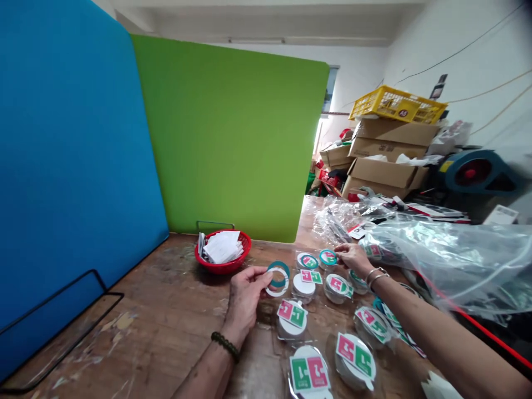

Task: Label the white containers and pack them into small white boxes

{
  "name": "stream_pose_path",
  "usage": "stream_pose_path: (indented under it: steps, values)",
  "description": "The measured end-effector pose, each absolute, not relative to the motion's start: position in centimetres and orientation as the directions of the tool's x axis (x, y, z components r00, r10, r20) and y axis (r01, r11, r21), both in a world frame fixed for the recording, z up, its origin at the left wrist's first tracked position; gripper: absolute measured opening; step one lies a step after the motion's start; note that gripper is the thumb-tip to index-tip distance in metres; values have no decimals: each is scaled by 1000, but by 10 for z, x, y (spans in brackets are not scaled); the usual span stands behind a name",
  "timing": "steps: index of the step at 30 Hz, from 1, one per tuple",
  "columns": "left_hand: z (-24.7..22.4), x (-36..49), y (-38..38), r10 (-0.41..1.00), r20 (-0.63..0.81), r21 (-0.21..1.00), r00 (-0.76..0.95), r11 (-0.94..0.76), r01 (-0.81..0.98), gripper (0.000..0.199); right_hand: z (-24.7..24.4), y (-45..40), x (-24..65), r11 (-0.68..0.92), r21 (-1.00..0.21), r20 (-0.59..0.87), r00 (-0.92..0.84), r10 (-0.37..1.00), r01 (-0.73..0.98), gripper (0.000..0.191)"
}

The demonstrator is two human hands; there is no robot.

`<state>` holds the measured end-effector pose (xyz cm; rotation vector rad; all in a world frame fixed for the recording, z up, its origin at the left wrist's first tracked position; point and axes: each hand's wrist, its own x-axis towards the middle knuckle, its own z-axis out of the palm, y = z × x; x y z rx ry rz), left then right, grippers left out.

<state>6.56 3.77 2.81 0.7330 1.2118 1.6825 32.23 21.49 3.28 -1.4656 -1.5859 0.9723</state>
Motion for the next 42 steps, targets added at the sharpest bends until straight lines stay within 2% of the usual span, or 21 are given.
stream_pose_path:
  steps: [2, 5, 7, 10, 16, 25, 32, 34, 35, 38, 40, 42]
  values:
    - [32, 69, 35, 918, -34, 940, -396, -105, -325, 33, 41, 204, 313, 122, -888, 93, -87, 992, 443, 6]
    - [39, 77, 29, 933, -9, 944, -361, -111, -312, 32, 58, 165, 292, 218, -912, 81, -367, 927, 349, 19]
    - [45, 84, 23, 945, 9, 949, -327, -111, -296, 33, 69, 131, 279, 177, -957, 17, -568, 823, 229, 33]
    - [54, 96, 11, 970, 40, 963, -238, -101, -252, 34, 82, 87, 274, 126, -978, -4, -616, 788, 168, 39]
    - [68, 118, -13, 985, 83, 992, -153, -97, -83, 37, 98, 31, 317, 250, -895, 72, -432, 899, 369, 34]
    - [77, 167, -48, 998, 61, 998, -23, -61, 11, 38, 84, -51, 404, -6, -932, -87, -207, 974, 361, 29]
    - [71, 194, -69, 988, -57, 998, 147, 61, -23, 51, 71, -115, 465, -158, -933, -193, -78, 978, 324, 23]
    - [68, 196, -75, 985, -79, 996, 156, 85, -34, 56, 74, -126, 501, -163, -939, -155, 50, 987, 303, 27]
    - [67, 197, -77, 984, -86, 995, 155, 93, -38, 58, 78, -129, 524, -134, -943, -89, 158, 983, 306, 31]
    - [63, 201, -85, 986, -99, 992, 138, 108, -63, 58, 97, -132, 603, -21, -931, 184, 515, 837, 365, 32]
    - [61, 205, -88, 986, -117, 990, 121, 126, -68, 59, 109, -132, 653, -27, -933, 241, 680, 692, 358, 26]
    - [60, 209, -89, 984, -148, 986, 100, 155, -66, 62, 118, -131, 690, -48, -940, 242, 762, 601, 337, 20]
